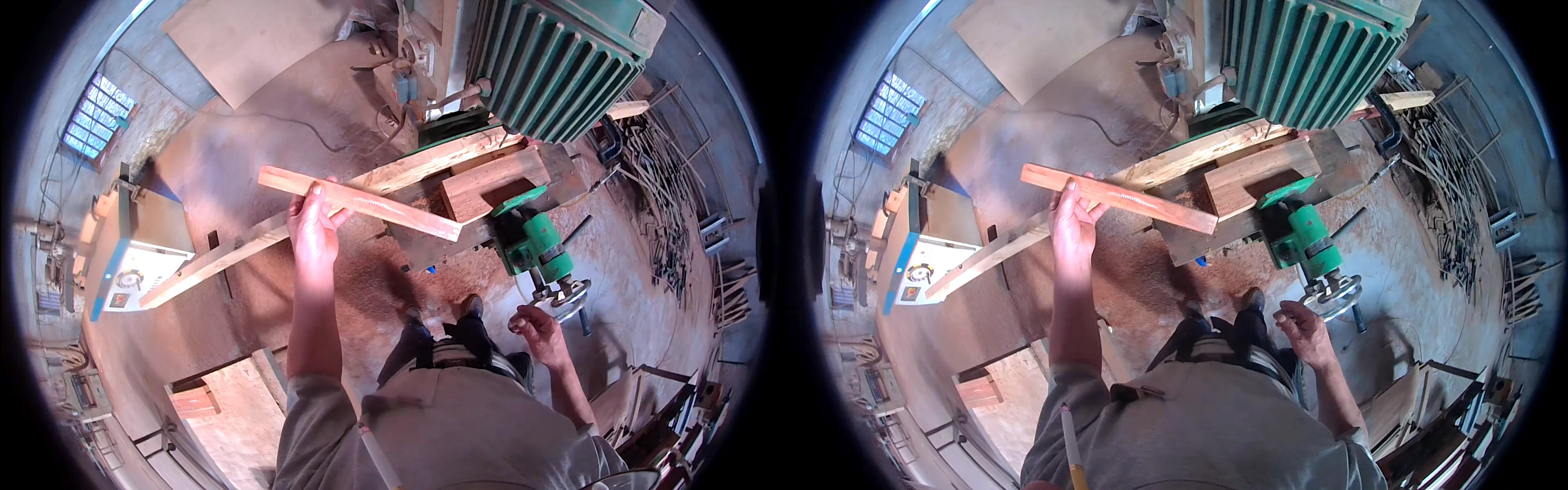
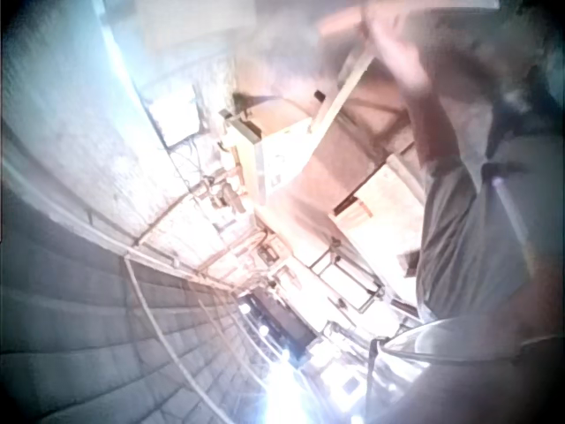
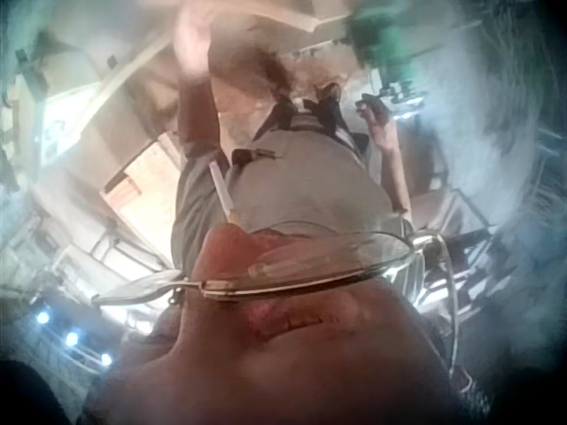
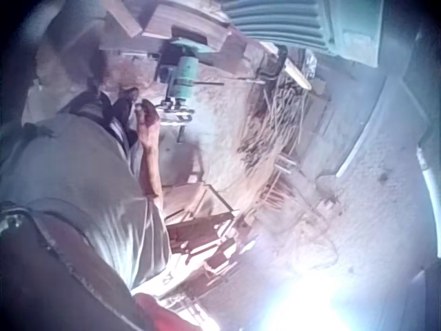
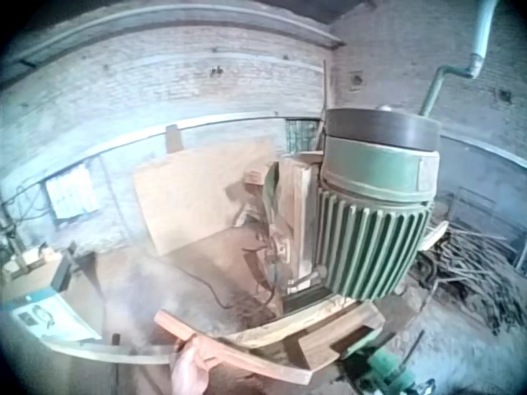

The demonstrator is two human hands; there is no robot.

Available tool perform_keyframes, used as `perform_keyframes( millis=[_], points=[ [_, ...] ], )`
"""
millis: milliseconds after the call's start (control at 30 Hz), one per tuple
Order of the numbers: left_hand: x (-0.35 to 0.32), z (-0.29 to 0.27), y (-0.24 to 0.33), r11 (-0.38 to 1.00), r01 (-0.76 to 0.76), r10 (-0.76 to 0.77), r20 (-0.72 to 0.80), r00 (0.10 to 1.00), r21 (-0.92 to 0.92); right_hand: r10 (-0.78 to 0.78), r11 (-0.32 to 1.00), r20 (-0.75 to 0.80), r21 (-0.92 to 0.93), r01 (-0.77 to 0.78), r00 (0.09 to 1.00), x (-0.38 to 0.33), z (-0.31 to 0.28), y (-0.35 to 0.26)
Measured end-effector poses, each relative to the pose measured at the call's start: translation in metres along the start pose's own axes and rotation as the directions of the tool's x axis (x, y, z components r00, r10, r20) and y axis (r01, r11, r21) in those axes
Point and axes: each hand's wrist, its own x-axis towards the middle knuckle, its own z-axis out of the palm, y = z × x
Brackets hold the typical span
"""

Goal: The person repeatedly feeds thin wooden strips through a green spindle moulder, adjusting the machine's wheel and repositioning the wood between passes. The person stacks the shaped pieces on a nearby workbench.

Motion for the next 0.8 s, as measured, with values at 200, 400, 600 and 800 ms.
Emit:
perform_keyframes(
  millis=[200,400,600,800],
  points=[
    [0.011,0.004,-0.031,0.994,0.081,-0.089,-0.127,0.988,-0.067,0.01,0.996,0.109,0.087,-0.02,0.994,0.008,-0.031,-0.025],
    [0.012,0.007,-0.063,0.989,0.103,-0.122,-0.191,0.974,-0.107,-0.102,0.991,0.272,-0.06,0.122,0.957,-0.007,-0.064,-0.053],
    [0.016,0.011,-0.093,0.986,0.121,-0.152,-0.296,0.943,-0.118,-0.166,0.98,0.223,-0.068,0.186,0.96,-0.003,-0.102,-0.068],
    [0.009,0.011,-0.1,0.984,0.106,-0.135,-0.209,0.969,-0.145,-0.148,0.987,0.189,-0.04,0.158,0.971,-0.005,-0.116,-0.066]
  ],
)
